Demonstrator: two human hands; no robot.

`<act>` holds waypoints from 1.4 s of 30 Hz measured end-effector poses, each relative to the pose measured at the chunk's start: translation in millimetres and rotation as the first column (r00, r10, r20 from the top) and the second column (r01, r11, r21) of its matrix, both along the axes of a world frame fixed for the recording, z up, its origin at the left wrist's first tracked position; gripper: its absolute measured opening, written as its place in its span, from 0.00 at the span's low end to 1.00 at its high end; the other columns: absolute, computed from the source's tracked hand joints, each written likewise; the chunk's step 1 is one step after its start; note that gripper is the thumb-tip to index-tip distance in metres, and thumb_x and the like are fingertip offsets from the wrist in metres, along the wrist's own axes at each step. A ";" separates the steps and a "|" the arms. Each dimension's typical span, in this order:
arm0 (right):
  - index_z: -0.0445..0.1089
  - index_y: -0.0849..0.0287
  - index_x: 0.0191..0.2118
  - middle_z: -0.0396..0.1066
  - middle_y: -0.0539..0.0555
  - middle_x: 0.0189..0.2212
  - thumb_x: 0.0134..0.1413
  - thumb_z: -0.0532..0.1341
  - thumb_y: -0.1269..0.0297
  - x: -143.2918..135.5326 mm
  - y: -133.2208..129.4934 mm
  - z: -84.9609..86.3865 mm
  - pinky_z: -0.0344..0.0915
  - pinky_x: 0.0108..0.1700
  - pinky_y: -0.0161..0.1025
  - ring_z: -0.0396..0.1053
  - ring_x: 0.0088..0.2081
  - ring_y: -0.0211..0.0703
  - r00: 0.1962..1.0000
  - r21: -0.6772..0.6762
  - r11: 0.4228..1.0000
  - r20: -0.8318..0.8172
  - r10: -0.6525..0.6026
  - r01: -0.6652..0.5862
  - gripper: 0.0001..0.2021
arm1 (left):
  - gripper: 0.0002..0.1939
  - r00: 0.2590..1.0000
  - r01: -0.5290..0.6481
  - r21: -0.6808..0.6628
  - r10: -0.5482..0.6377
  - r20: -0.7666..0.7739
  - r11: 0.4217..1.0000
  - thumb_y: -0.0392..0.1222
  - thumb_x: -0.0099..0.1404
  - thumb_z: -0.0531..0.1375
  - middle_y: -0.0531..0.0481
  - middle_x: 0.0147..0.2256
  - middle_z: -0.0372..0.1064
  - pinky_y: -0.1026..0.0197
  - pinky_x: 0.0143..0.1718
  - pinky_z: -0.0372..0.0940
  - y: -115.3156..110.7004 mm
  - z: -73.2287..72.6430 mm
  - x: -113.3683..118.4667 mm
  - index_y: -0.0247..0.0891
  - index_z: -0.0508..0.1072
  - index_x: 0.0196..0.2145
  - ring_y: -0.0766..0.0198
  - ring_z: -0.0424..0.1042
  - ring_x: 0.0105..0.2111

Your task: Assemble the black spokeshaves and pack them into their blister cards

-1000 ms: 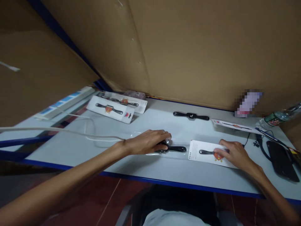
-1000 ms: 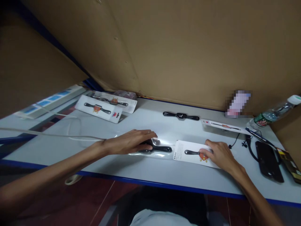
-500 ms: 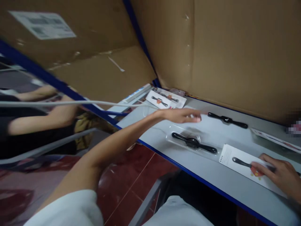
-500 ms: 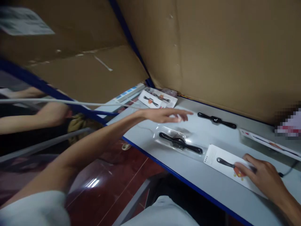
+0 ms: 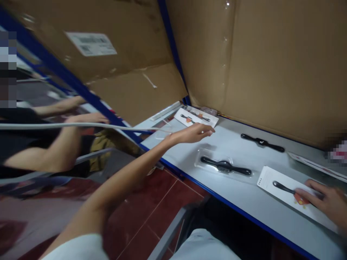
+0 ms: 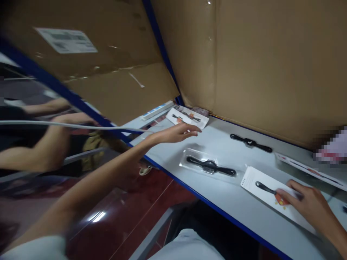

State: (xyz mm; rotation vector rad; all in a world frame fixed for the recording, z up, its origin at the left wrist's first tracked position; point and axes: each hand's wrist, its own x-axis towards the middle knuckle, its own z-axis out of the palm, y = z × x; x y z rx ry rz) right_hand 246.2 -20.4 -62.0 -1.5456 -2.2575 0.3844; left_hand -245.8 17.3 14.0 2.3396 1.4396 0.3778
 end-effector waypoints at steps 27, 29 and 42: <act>0.69 0.56 0.25 0.70 0.47 0.22 0.61 0.59 0.46 -5.9 -13.6 28.3 0.53 0.31 0.37 0.59 0.25 0.38 0.997 -0.105 0.993 -0.046 -0.062 0.057 0.21 | 0.40 0.947 0.320 0.147 -0.310 -0.085 0.936 0.61 0.69 0.58 0.37 0.63 0.61 0.40 0.64 0.56 -38.7 -76.2 66.4 0.42 0.51 0.70 0.43 0.57 0.65; 0.69 0.56 0.24 0.69 0.47 0.21 0.61 0.59 0.46 -8.2 -13.0 27.7 0.52 0.30 0.37 0.58 0.25 0.37 0.997 -0.090 0.994 -0.043 -0.060 0.056 0.21 | 0.40 0.946 0.321 0.124 -0.314 -0.079 0.939 0.61 0.69 0.58 0.36 0.63 0.60 0.41 0.64 0.57 -37.5 -75.3 65.2 0.42 0.52 0.70 0.43 0.56 0.65; 0.63 0.54 0.26 0.57 0.44 0.17 0.60 0.59 0.44 -20.5 -2.9 20.2 0.47 0.29 0.36 0.51 0.23 0.38 0.993 -0.168 0.986 0.117 0.009 0.011 0.20 | 0.37 0.929 0.367 0.129 -0.355 -0.106 0.921 0.59 0.70 0.57 0.34 0.59 0.63 0.40 0.59 0.61 -35.0 -70.1 67.5 0.39 0.53 0.68 0.43 0.64 0.59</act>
